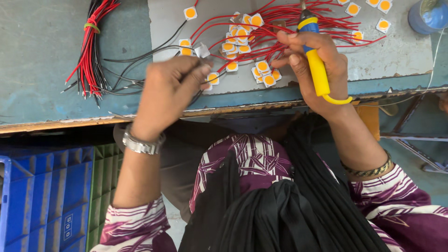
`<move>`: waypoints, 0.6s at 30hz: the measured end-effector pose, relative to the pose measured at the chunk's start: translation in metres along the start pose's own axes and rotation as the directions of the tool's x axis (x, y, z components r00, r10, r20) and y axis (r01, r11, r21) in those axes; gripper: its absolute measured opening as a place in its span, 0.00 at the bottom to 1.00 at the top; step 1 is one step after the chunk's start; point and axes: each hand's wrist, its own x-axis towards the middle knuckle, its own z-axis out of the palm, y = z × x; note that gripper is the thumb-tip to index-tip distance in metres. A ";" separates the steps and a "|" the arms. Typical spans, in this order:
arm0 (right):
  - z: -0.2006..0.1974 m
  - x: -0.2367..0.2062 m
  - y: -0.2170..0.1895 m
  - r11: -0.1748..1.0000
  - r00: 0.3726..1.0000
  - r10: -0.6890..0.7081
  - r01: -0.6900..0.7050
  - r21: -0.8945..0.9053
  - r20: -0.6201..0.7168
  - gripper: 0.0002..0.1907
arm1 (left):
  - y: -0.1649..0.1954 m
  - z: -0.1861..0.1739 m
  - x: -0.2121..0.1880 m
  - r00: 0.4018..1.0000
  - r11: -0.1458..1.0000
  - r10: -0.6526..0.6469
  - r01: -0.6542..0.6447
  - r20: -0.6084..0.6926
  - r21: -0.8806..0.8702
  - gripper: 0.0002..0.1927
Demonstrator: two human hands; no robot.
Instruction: The person solders red and black wire leads onto small LED COB chips at a workbench. They hold a soldering iron in one hand and a wire in the other, tinning wire ends and attaching them to LED pads one at a time, placing finished LEDs aside and occasionally gathering completed pieces.
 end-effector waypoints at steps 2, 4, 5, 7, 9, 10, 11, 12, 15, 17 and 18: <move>0.001 -0.002 0.002 1.000 1.000 0.000 0.000 0.007 -0.008 0.10 | 0.002 -0.013 0.008 0.996 0.992 0.079 -0.074 -0.047 0.104 0.08; 0.003 -0.003 0.002 1.000 1.000 0.010 -0.009 0.006 -0.014 0.12 | 0.008 -0.019 0.014 0.980 0.994 0.103 -0.093 -0.172 0.064 0.09; 0.004 -0.004 0.001 1.000 1.000 0.019 -0.019 0.006 -0.017 0.14 | 0.012 -0.020 0.014 0.959 0.996 0.073 -0.085 -0.273 -0.032 0.10; 0.007 -0.004 0.000 0.999 0.999 0.030 -0.030 0.015 -0.025 0.17 | 0.022 -0.015 0.013 0.916 0.991 0.030 -0.078 -0.400 -0.106 0.10; 0.009 -0.002 -0.003 0.999 0.999 0.042 -0.041 0.031 -0.030 0.21 | 0.035 -0.002 0.000 0.888 0.996 0.016 -0.054 -0.460 -0.070 0.08; 0.007 0.000 -0.005 0.999 0.999 0.032 -0.032 -0.009 -0.017 0.23 | 0.039 0.009 -0.004 0.902 0.996 0.089 -0.072 -0.423 0.058 0.07; 0.006 0.001 -0.008 0.999 1.000 0.025 -0.025 -0.047 -0.002 0.24 | 0.042 0.021 -0.008 0.912 0.979 0.155 -0.091 -0.379 0.184 0.06; 0.005 0.003 -0.010 0.996 1.000 0.019 -0.018 -0.083 0.014 0.26 | 0.042 0.034 -0.010 0.939 0.981 0.148 -0.100 -0.310 0.166 0.04; 0.005 0.009 -0.018 0.994 0.999 0.003 0.001 -0.107 0.041 0.28 | 0.032 0.059 -0.009 0.976 0.988 0.155 -0.151 -0.152 0.040 0.05; 0.007 0.011 -0.024 0.993 0.999 0.015 -0.009 -0.121 0.052 0.29 | 0.021 0.062 -0.008 0.976 0.981 0.185 -0.176 -0.116 0.085 0.07; 0.008 0.011 -0.027 0.992 0.998 0.024 -0.017 -0.128 0.058 0.29 | 0.017 0.062 -0.009 0.976 0.977 0.197 -0.187 -0.096 0.105 0.08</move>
